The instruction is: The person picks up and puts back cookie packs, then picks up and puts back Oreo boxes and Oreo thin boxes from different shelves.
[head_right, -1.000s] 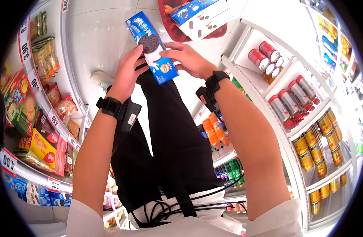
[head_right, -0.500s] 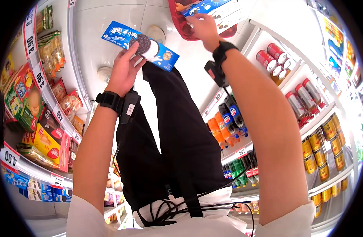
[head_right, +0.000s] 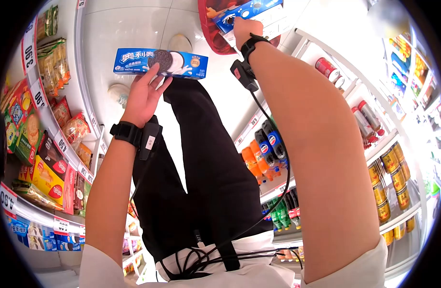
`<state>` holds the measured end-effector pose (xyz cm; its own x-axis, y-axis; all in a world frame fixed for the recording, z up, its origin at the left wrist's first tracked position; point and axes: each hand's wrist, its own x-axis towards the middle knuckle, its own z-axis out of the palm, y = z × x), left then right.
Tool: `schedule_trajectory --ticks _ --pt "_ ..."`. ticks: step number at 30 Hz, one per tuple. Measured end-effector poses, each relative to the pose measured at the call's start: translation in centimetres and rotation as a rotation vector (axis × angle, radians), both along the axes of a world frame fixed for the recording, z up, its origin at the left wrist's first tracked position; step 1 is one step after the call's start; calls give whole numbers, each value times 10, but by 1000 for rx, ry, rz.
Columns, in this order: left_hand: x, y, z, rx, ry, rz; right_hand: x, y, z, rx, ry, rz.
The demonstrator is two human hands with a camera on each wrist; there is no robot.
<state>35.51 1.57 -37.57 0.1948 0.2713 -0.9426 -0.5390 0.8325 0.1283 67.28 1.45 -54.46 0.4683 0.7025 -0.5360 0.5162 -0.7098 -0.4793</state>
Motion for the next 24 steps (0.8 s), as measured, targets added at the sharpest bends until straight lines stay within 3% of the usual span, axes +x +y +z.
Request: schedule_trajectory --ticks 1,5,8,11,13,15,17,19,20,21,23,24 --pt "0 -1 -1 -6 3 -9 -30 28 59 -168 140 -578" --pt "0 -4 -6 -16 14 -38 -31 36 55 -199 -6 -570" --pt "0 -4 -6 -16 22 -40 -41 53 73 -259 151 -722" --pt "-2 -4 -6 -27 38 -27 -46 64 74 -401 132 -682" --pt "-5 -4 -6 -19 39 -30 -35 57 45 -434 91 -547" --pt "-6 -5 -5 -11 41 -36 -23 50 29 -332 195 -107" --pt "-7 -4 -4 1 44 -44 -8 54 13 -460 309 -25" --pt "-8 -4 -5 21 41 -50 -8 53 -6 -457 99 300" --pt "-8 -3 -3 25 47 -37 -12 57 -13 -455 117 22" --pt "-9 -3 -3 25 50 -30 -20 64 6 -455 118 29" --pt "-11 -4 -1 53 64 -12 -40 80 74 -489 -100 810" --pt "-12 -6 -2 54 62 -6 -45 76 82 -489 -103 815"
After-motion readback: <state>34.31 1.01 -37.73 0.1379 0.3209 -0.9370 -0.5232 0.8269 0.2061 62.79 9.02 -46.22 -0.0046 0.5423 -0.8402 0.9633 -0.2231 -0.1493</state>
